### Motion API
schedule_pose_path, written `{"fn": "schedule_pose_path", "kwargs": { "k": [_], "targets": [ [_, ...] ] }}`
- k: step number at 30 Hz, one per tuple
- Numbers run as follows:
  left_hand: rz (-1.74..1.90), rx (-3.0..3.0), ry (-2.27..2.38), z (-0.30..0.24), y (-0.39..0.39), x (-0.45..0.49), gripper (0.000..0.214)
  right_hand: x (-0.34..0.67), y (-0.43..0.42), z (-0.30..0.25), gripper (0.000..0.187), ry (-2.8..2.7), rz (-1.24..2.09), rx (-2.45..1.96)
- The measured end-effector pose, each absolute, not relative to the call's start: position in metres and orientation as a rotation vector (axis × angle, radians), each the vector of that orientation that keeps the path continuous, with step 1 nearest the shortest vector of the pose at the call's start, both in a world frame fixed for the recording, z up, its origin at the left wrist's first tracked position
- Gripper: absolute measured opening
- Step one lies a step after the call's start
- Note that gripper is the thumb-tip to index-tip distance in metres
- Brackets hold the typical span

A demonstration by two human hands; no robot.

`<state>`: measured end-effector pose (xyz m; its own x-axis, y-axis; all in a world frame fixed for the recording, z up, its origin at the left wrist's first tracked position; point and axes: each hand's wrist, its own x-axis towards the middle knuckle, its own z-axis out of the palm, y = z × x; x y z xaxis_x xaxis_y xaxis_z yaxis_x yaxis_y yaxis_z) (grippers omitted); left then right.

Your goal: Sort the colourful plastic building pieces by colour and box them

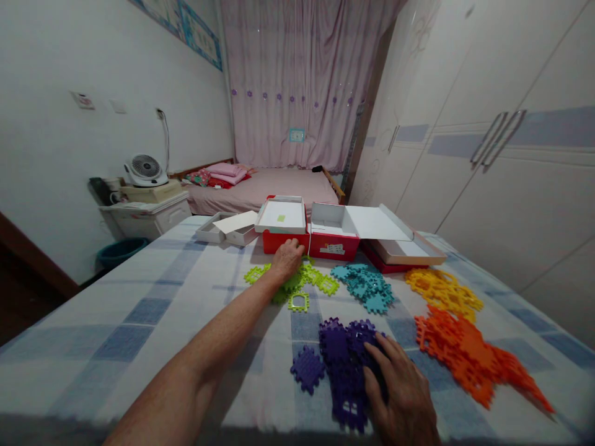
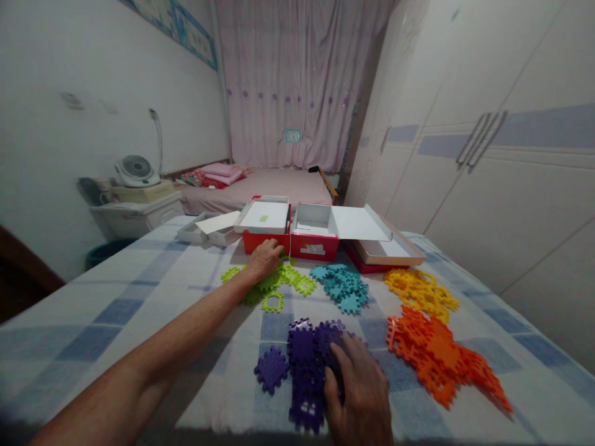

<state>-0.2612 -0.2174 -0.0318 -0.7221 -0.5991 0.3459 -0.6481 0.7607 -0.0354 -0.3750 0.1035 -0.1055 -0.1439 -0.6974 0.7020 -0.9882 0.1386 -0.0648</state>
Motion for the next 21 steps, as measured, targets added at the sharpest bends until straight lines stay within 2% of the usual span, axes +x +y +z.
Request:
{"fn": "schedule_pose_path", "kwargs": {
  "k": [6,13,18,21],
  "targets": [
    [0.22,1.123,-2.642,-0.031,-0.221,-0.262,0.028,-0.376,0.103,-0.107,0.032,-1.887,0.743,1.615],
    [0.209,0.978,-2.68,-0.018,-0.198,-0.22,0.024,-0.375,0.104,-0.106,0.033,-1.903,0.744,1.609],
    [0.024,0.746,-2.785,-0.019,-0.173,-0.199,0.051,-0.373,0.104,-0.105,0.033,-1.929,0.762,1.61],
    [-0.026,0.605,-2.823,-0.026,-0.165,-0.219,0.047,-0.374,0.104,-0.105,0.032,-1.927,0.767,1.606]
  ]
}}
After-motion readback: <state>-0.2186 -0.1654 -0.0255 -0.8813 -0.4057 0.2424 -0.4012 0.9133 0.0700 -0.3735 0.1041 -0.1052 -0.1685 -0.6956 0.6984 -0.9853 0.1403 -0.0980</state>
